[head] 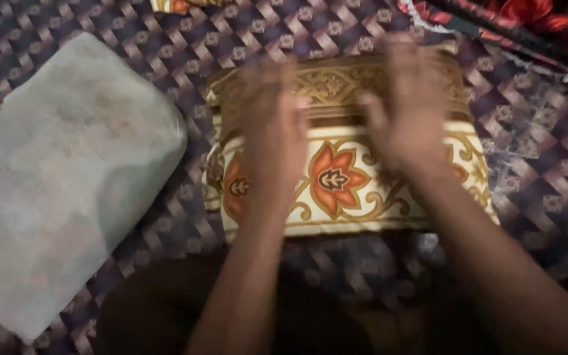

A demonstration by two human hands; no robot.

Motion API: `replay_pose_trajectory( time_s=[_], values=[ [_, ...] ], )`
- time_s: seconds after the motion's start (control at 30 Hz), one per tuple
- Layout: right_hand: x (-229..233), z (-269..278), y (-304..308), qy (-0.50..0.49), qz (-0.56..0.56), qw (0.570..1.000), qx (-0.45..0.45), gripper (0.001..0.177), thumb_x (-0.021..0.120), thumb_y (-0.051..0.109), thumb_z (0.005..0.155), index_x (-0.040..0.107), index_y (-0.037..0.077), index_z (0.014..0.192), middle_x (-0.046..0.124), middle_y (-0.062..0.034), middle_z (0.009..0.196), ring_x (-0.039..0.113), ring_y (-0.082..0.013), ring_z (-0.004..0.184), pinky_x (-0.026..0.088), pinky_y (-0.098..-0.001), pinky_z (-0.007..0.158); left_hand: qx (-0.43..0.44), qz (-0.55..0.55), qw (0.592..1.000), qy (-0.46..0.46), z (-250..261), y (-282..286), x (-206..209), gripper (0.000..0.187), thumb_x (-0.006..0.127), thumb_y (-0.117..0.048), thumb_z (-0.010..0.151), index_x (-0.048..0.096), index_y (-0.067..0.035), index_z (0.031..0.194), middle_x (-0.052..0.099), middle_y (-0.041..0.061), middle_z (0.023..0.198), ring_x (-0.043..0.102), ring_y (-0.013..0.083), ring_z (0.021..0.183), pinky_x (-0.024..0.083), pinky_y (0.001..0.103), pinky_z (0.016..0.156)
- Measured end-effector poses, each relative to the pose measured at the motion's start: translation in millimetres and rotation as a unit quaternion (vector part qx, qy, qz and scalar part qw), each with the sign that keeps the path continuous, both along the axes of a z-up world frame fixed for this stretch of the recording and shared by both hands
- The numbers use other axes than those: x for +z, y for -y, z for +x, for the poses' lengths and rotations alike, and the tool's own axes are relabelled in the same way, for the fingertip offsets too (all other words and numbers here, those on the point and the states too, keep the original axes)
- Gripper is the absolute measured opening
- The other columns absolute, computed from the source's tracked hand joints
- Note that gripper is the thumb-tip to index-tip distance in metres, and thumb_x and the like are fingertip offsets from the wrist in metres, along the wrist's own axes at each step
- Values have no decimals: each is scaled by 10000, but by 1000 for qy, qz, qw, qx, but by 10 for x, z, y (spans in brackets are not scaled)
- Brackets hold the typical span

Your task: The person wraps a rectangular cushion with a patterned fabric cover. They place the cover over the cushion, fold the edges, and smooth the surface to fit the cover neatly.

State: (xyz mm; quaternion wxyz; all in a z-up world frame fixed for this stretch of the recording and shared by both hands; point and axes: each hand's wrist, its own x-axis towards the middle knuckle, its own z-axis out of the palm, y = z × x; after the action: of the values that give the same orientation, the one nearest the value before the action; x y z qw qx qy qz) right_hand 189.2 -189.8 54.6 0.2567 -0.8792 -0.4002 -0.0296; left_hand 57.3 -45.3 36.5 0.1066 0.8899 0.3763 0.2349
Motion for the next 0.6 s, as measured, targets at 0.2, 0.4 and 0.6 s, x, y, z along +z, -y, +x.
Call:
replay_pose_trajectory(
  time_s=[0.2,0.4,0.6],
  values=[
    [-390,-301,-214,-12,-68,991,111,607,475,362,1060,360,116,1604,352,-98,1684,249,-326,1603,206,-530,1295,-135,-56,986,-75,62,77,-255,562,448,-352,1047,413,-176,1579,435,16,1635,334,262,1579,190,456,1333],
    [-127,358,159,-88,-170,978,-85,753,291,602,986,221,256,1651,170,-117,1712,101,-361,1499,58,-579,1161,3,-17,989,-145,-195,-428,-253,575,380,-414,1016,404,-224,1559,369,85,1639,270,373,1519,215,582,1127],
    [-510,688,450,-4,-13,988,-155,660,465,472,1095,323,117,1633,357,-197,1658,205,-442,1556,131,-611,1249,83,-39,990,-110,-298,-473,-328,464,543,-314,1061,492,-180,1503,455,97,1611,367,355,1515,309,502,1317]
  ],
)
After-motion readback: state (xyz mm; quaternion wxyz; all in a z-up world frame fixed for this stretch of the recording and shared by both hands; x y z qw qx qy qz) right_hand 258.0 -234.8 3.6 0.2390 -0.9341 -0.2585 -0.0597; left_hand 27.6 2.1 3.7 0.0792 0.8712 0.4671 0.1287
